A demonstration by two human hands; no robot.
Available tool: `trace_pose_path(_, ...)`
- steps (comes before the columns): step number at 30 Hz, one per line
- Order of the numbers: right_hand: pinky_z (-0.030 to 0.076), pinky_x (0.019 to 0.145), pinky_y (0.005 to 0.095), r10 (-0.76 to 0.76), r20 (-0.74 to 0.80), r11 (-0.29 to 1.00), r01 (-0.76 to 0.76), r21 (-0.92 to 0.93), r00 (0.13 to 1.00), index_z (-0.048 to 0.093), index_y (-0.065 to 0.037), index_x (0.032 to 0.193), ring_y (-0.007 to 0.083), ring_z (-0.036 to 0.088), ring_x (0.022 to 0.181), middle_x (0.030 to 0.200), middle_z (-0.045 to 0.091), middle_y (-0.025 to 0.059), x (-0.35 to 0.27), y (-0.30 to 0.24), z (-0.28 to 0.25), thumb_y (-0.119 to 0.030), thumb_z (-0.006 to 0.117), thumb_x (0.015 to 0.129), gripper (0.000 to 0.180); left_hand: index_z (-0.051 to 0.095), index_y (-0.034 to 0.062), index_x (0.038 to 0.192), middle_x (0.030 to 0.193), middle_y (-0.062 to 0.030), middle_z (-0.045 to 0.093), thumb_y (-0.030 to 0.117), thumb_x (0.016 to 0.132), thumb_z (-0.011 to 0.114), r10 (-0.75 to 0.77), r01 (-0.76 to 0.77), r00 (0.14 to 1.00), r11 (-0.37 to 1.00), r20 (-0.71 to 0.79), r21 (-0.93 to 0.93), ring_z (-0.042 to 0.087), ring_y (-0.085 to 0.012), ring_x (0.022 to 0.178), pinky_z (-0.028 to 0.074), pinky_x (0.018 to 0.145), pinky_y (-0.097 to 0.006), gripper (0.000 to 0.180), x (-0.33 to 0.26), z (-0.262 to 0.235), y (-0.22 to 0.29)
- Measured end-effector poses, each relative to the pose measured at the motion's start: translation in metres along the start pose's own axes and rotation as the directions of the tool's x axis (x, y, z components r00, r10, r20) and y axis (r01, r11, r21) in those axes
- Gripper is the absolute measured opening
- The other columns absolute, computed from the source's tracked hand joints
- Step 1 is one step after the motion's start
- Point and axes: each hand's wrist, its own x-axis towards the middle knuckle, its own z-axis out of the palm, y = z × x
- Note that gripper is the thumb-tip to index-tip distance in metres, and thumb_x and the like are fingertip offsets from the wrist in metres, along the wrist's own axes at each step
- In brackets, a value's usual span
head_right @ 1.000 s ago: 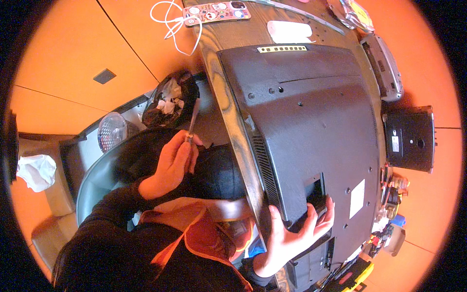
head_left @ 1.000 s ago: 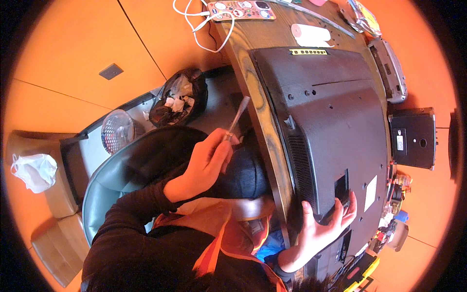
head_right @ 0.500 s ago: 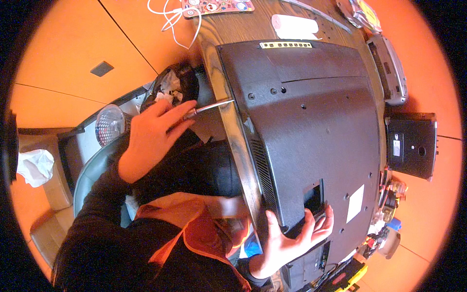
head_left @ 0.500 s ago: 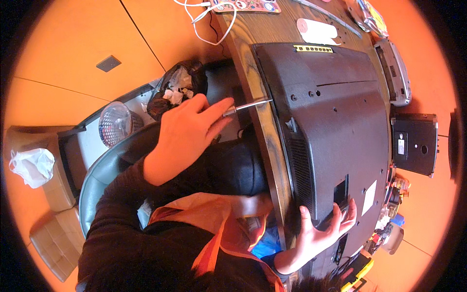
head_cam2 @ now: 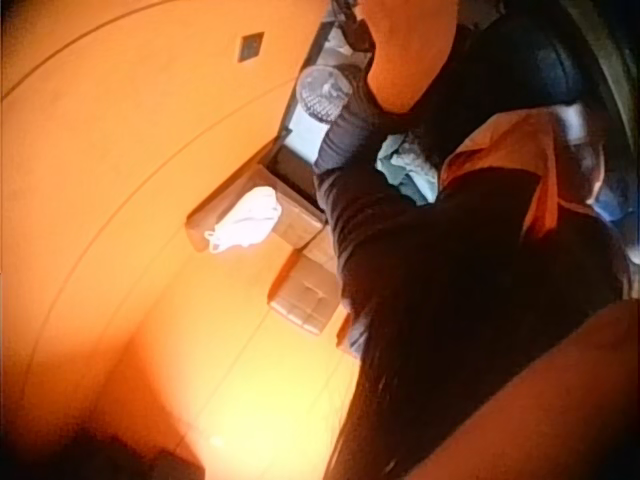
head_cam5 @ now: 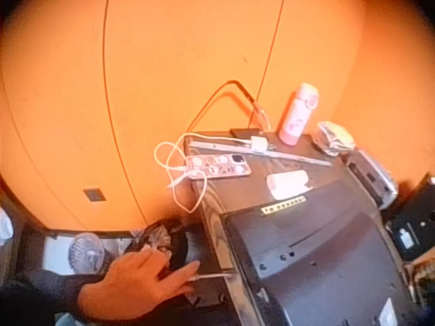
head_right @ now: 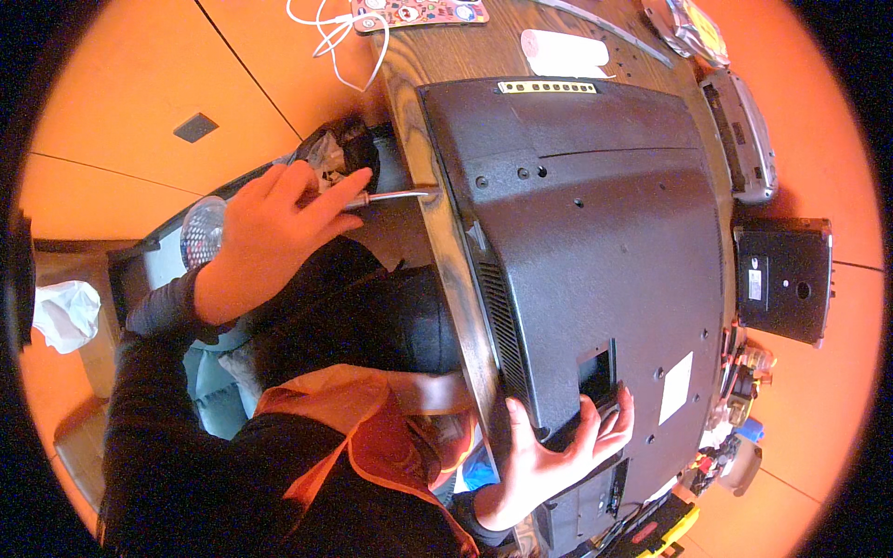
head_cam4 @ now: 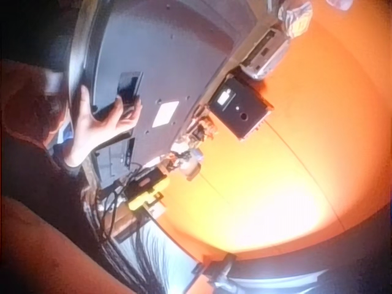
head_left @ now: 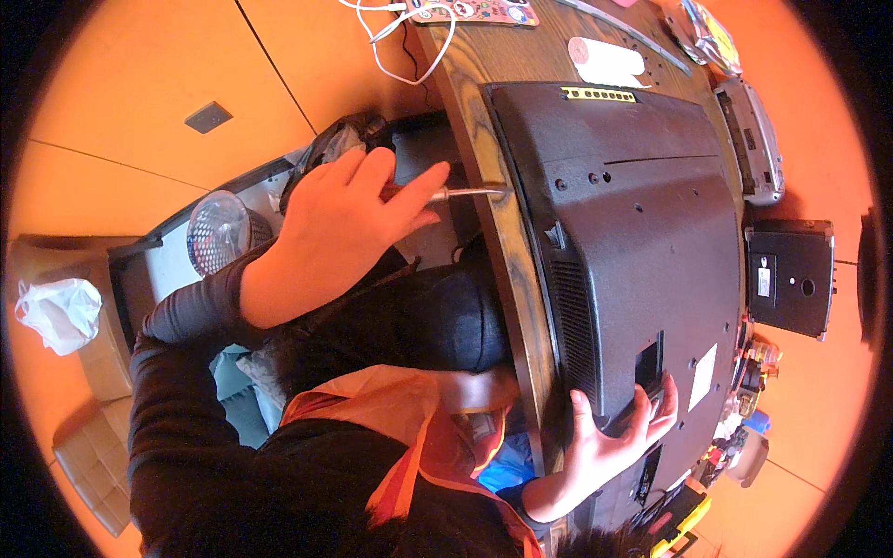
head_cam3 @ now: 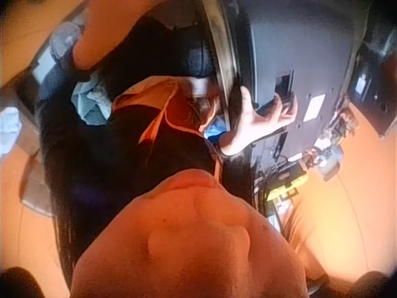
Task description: The person uses a screwdriver to remove screws from the back of a CRT television, then lifts off the rear cover to expose the internal circuit boards and components.
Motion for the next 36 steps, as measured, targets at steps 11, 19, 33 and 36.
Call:
trace_pose_path(11,0.028,0.103,0.0494,0.030,0.015,0.999,-0.030,-0.022,0.999,0.053,0.003,0.088,0.0313,0.037,0.121,0.126,0.042,0.0126,-0.002,-0.003,-0.001,-0.025,0.083,0.053,0.054,0.062,0.0143,0.105,0.076,-0.0041,0.043,0.016,0.074,0.060,0.047,-0.045,0.998,0.998,-0.050,0.038,0.049,-0.0175,0.071,0.040,0.056,-0.028,0.032,0.007,-0.002,0.001)
trace_pose_path(19,0.026,0.103,0.0493,0.030,0.019,1.000,-0.030,-0.004,0.999,0.053,0.003,0.090,0.0315,0.037,0.121,0.126,0.042,0.0127,-0.002,-0.002,-0.001,-0.019,0.082,0.053,0.052,0.062,0.0106,0.095,0.079,-0.0033,0.046,0.013,0.074,0.058,0.299,-0.297,0.954,0.948,-0.004,0.112,0.051,-0.0164,0.071,0.042,0.056,-0.026,0.022,0.031,-0.014,-0.016)
trace_pose_path(33,0.030,0.101,0.0449,0.074,0.038,0.996,-0.072,-0.055,0.997,0.054,0.001,0.099,0.0306,0.036,0.122,0.132,0.038,0.0125,-0.005,-0.010,-0.001,-0.017,0.079,0.058,0.051,0.045,0.0012,0.090,0.062,-0.0149,0.054,0.019,0.088,0.054,-0.171,0.379,0.921,0.601,0.350,-0.704,0.058,-0.0312,0.060,0.043,0.052,-0.040,0.020,-0.017,0.049,0.027)
trace_pose_path(36,0.031,0.100,0.0449,0.057,0.027,0.998,-0.056,-0.030,0.998,0.055,0.001,0.099,0.0308,0.037,0.121,0.131,0.040,0.0130,-0.004,-0.009,-0.001,-0.017,0.079,0.057,0.051,0.045,0.0019,0.083,0.057,-0.0145,0.050,0.021,0.092,0.047,-0.097,0.405,0.911,0.387,0.400,-0.829,0.050,-0.0292,0.044,0.039,0.042,-0.036,0.022,-0.012,0.045,0.021)
